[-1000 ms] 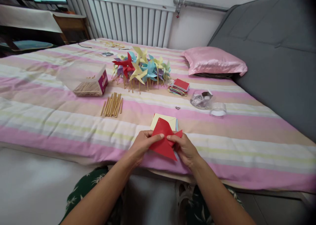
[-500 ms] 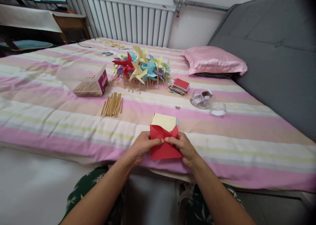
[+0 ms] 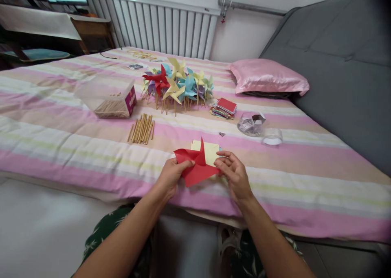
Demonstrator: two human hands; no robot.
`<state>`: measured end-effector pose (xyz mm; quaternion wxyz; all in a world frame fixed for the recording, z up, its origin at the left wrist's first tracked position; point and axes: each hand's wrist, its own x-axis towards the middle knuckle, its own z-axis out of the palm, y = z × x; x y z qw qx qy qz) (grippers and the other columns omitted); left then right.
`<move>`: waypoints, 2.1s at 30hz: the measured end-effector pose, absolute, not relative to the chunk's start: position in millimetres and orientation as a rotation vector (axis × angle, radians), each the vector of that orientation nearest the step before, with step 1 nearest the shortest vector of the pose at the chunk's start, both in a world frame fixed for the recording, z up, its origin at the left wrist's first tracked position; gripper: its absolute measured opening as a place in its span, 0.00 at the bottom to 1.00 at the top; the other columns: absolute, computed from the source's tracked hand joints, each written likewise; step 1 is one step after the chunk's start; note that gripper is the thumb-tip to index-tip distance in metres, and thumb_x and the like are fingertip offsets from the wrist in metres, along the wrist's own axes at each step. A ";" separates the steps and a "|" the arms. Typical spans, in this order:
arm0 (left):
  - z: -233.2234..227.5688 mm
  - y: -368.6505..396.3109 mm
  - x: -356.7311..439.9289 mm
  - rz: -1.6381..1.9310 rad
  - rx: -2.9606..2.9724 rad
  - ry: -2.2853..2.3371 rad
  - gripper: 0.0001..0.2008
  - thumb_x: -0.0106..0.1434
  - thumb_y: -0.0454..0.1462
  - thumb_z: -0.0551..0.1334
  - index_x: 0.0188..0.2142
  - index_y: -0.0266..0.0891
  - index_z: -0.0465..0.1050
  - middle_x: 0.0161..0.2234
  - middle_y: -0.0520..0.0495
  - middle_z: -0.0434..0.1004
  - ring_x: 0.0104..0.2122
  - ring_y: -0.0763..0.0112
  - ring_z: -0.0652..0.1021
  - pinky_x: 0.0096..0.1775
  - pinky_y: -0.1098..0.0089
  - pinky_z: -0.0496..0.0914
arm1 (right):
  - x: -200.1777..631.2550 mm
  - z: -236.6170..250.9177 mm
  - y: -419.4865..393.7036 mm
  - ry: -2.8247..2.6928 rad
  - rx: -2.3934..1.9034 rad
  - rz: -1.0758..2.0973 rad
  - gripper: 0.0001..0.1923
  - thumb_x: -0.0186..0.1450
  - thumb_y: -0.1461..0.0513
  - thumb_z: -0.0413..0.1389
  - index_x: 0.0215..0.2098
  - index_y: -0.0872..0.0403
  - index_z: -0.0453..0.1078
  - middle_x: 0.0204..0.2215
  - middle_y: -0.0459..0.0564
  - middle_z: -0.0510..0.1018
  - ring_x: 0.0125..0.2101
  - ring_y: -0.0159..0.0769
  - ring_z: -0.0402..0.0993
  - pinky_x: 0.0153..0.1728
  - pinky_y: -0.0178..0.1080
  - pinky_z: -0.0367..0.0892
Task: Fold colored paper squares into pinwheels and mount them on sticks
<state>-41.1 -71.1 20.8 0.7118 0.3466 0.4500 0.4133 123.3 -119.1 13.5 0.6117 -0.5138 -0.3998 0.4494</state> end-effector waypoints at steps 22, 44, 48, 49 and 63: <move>20.8 -73.2 -43.0 0.909 0.735 0.945 0.05 0.45 0.34 0.67 0.24 0.34 0.76 0.23 0.48 0.78 0.23 0.73 0.74 0.29 0.73 0.66 | 97.0 1.3 -128.0 -1.333 -1.211 0.879 0.04 0.56 0.58 0.62 0.31 0.48 0.77 0.25 0.46 0.80 0.21 0.35 0.75 0.24 0.38 0.70; 11.4 -74.3 -36.2 1.008 0.987 1.048 0.09 0.45 0.37 0.69 0.27 0.34 0.78 0.23 0.47 0.77 0.24 0.71 0.73 0.29 0.72 0.65 | 90.5 -6.9 -121.1 -1.009 -1.344 0.885 0.12 0.56 0.54 0.60 0.24 0.55 0.69 0.38 0.51 0.75 0.18 0.25 0.68 0.20 0.33 0.66; 10.6 -74.5 -35.7 1.019 1.029 1.032 0.08 0.46 0.37 0.69 0.25 0.34 0.77 0.23 0.48 0.77 0.23 0.72 0.73 0.29 0.72 0.65 | 90.0 -6.2 -120.3 -0.966 -1.358 0.888 0.12 0.56 0.54 0.60 0.24 0.54 0.68 0.32 0.49 0.76 0.17 0.26 0.68 0.21 0.33 0.66; 10.5 -74.7 -35.6 1.023 1.040 1.029 0.07 0.46 0.37 0.69 0.24 0.34 0.77 0.23 0.48 0.77 0.24 0.72 0.73 0.29 0.72 0.66 | 90.0 -6.1 -120.0 -0.958 -1.360 0.889 0.12 0.56 0.54 0.60 0.23 0.54 0.67 0.29 0.48 0.76 0.17 0.26 0.68 0.22 0.33 0.66; 14.4 -76.8 -34.4 1.018 1.087 1.088 0.08 0.45 0.36 0.69 0.26 0.34 0.79 0.23 0.48 0.78 0.25 0.69 0.75 0.30 0.71 0.67 | 96.4 -5.1 -117.4 -1.081 -1.418 0.778 0.12 0.55 0.55 0.61 0.19 0.54 0.73 0.33 0.53 0.76 0.36 0.39 0.73 0.30 0.35 0.65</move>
